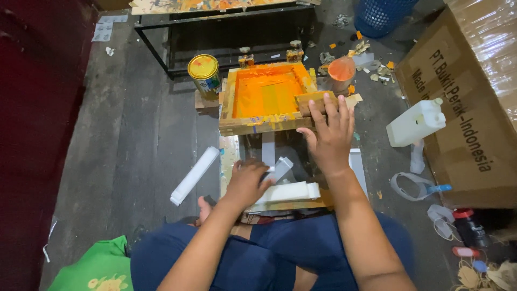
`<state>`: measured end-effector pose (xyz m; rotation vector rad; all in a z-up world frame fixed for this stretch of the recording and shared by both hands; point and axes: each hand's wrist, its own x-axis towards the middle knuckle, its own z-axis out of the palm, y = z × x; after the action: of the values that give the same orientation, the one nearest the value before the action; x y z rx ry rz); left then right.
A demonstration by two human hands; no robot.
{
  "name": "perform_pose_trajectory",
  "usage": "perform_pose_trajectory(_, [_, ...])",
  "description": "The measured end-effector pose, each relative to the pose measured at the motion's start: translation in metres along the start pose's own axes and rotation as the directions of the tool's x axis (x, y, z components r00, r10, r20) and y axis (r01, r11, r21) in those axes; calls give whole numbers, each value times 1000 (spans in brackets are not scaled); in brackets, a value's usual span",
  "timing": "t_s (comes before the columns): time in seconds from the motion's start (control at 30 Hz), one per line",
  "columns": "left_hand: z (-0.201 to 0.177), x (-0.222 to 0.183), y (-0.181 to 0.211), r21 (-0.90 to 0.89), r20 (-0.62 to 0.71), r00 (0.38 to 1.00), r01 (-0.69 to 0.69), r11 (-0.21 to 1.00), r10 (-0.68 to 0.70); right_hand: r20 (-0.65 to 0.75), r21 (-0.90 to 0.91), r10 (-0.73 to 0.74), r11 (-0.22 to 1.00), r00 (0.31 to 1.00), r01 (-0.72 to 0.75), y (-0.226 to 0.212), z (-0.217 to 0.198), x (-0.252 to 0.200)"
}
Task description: Applying masking tape to the edges of a screen printing frame and spreading orange ink over the mesh using a spatula.
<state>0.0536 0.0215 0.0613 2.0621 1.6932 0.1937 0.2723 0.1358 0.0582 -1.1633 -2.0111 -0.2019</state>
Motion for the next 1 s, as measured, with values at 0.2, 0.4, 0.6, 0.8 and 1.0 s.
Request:
perform_pose_trajectory(0.2, [15, 1, -1, 115, -18, 996, -83, 990, 86, -10, 18, -6, 1000, 1000, 6, -3, -4, 0])
perform_pose_trajectory(0.4, [29, 4, -5, 119, 19, 996, -90, 989, 89, -1, 40, 2, 999, 1000, -2, -5, -7, 0])
perform_pose_trajectory(0.6, [37, 4, -6, 157, 5, 995, -95, 983, 95, -1, 34, -1, 999, 1000, 1, -4, -7, -2])
perform_pose_trajectory(0.8, [32, 0, -4, 114, -16, 993, -111, 987, 113, -11, 60, -45, 997, 999, 46, 3, -6, -3])
perform_pose_trajectory(1.0, [23, -6, -3, 44, -78, 986, -146, 988, 149, 52, 48, -119, 992, 992, 117, 17, -15, -3])
